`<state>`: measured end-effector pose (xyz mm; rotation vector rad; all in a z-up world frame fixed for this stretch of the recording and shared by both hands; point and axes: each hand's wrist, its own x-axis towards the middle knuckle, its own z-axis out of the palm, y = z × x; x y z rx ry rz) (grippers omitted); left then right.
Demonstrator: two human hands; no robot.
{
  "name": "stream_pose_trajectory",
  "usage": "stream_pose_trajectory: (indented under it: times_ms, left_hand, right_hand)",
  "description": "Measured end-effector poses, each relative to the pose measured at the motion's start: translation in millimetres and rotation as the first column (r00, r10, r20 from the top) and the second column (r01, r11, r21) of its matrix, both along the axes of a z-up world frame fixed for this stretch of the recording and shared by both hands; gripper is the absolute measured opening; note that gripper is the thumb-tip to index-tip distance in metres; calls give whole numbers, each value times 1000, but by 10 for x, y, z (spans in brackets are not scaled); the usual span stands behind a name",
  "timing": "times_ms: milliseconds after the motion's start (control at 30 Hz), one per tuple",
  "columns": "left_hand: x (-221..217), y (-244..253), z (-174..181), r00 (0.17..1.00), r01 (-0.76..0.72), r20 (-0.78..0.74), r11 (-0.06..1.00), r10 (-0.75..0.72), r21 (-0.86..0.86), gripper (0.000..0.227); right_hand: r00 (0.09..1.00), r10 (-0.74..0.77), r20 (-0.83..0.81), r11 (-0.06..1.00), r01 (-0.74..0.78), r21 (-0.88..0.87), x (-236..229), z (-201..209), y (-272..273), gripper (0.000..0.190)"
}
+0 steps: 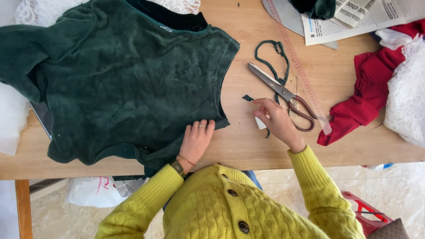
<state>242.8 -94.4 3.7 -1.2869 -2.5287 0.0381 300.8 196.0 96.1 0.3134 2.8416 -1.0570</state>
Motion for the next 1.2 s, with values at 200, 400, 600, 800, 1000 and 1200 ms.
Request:
stream_pose_trajectory:
  times_ms: [200, 400, 600, 800, 1000, 1200]
  left_hand:
    - [-185, 10, -278, 1000, -26, -4, 991, 27, 132, 32]
    - [-45, 40, 167, 999, -4, -41, 971, 14, 238, 28]
    - [304, 180, 165, 997, -71, 40, 980, 65, 185, 41]
    - [358, 19, 194, 984, -17, 175, 959, -34, 284, 34]
    - [680, -661, 603, 965, -246, 182, 901, 191, 357, 20]
    - [1168, -1179, 615, 587, -792, 563, 267, 582, 549, 35]
  right_hand:
    - [989, 151, -8, 986, -151, -66, -277, 82, -266, 35]
    - [969, 245, -34, 954, -247, -171, -394, 8, -389, 45]
    - [964, 263, 46, 948, -249, -196, -465, -12, -423, 39]
    - [963, 259, 74, 946, -238, -221, -406, 36, -481, 30]
    - [977, 211, 38, 961, -200, -191, -352, -140, -578, 21]
    - [974, 221, -58, 965, -227, -130, -340, -360, -736, 26]
